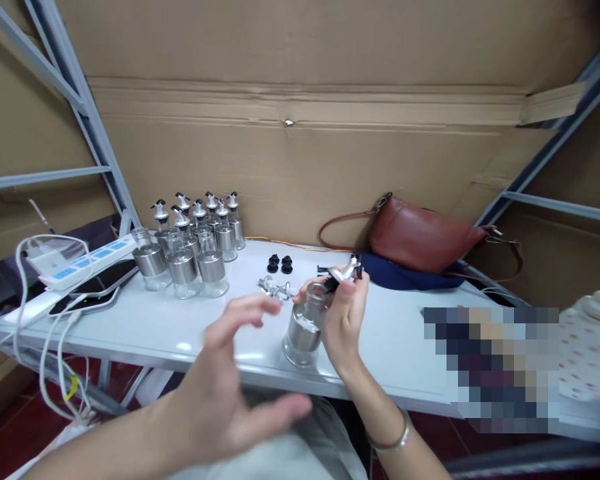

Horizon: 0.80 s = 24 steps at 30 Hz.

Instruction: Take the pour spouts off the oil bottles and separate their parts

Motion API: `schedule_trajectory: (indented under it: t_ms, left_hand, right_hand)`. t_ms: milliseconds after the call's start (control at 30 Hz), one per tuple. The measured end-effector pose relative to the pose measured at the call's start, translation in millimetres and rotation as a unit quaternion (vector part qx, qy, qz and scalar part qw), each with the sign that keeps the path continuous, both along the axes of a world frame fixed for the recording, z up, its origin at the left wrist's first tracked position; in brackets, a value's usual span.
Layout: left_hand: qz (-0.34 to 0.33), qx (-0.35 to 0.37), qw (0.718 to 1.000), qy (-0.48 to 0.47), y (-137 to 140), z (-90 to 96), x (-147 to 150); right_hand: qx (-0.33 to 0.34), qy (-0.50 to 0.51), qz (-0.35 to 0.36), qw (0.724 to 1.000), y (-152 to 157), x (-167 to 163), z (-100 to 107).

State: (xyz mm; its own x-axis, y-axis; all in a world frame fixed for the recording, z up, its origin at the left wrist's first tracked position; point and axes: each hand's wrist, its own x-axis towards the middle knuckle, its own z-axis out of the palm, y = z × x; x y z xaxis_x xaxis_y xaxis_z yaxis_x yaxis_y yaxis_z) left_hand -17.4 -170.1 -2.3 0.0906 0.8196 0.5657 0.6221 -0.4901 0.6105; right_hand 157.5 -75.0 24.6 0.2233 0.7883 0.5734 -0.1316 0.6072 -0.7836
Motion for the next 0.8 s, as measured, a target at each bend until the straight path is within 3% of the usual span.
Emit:
schedule_trajectory:
  t_ms: [100, 200, 267, 367, 567, 800]
  left_hand:
    - [-0.107, -0.011, 0.994, 0.033, 50.0, 11.6, 22.3]
    - [-0.123, -0.043, 0.990, 0.061, 65.1, 3.2, 25.0]
    - [-0.084, -0.049, 0.992, 0.082, 61.8, -4.5, 14.7]
    - [0.005, -0.025, 0.994, 0.105, 57.3, -12.1, -10.3]
    - [0.172, 0.010, 0.980, 0.100, 77.4, -20.7, -52.9]
    - [0.230, 0.016, 0.971, 0.063, 95.5, -29.3, -63.5]
  right_hand:
    - [0.021, 0.005, 0.016, 1.000, -4.2, -13.3, -5.5]
    - [0.057, 0.028, 0.060, 0.996, -7.8, -25.2, -14.4]
    - [0.085, 0.045, 0.058, 0.994, -10.8, -28.0, -21.9]
    - [0.096, 0.025, -0.002, 0.995, -16.3, -21.6, -35.8]
    - [0.019, -0.019, -0.091, 0.995, -20.6, 3.3, -59.7]
    - [-0.041, -0.017, -0.063, 0.997, -22.0, 8.5, -64.1]
